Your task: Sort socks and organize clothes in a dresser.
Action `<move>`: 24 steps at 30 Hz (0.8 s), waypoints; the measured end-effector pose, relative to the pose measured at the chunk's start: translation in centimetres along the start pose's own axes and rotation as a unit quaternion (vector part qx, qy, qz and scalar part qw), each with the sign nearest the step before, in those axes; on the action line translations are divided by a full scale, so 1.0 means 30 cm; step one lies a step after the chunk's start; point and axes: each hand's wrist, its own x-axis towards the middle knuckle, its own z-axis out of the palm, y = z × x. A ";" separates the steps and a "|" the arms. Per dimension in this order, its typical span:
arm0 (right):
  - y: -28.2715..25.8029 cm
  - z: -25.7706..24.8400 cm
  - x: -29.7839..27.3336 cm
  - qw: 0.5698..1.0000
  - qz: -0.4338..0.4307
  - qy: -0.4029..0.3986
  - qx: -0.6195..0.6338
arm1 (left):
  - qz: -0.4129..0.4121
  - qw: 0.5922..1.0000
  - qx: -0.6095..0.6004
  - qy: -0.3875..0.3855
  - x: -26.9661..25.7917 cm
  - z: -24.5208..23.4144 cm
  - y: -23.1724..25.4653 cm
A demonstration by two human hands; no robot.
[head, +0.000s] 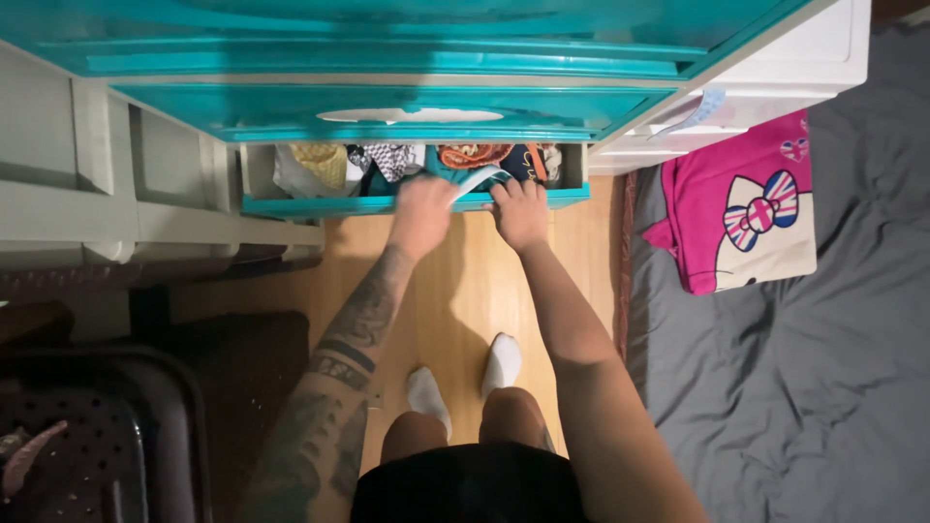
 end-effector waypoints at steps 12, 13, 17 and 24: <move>0.007 -0.010 -0.009 0.999 -0.001 -0.035 -0.007 | -0.169 0.881 0.120 -0.425 0.218 0.052 0.054; 0.007 -0.010 -0.007 0.999 0.005 -0.046 -0.010 | -0.175 0.872 0.133 -0.438 0.222 0.058 0.053; 0.001 -0.017 -0.011 0.999 0.005 -0.044 -0.003 | -0.217 0.846 0.116 -0.473 0.197 0.060 0.040; -0.010 -0.023 0.005 0.999 0.012 -0.042 -0.007 | 0.080 0.975 0.170 -0.115 0.025 0.135 -0.086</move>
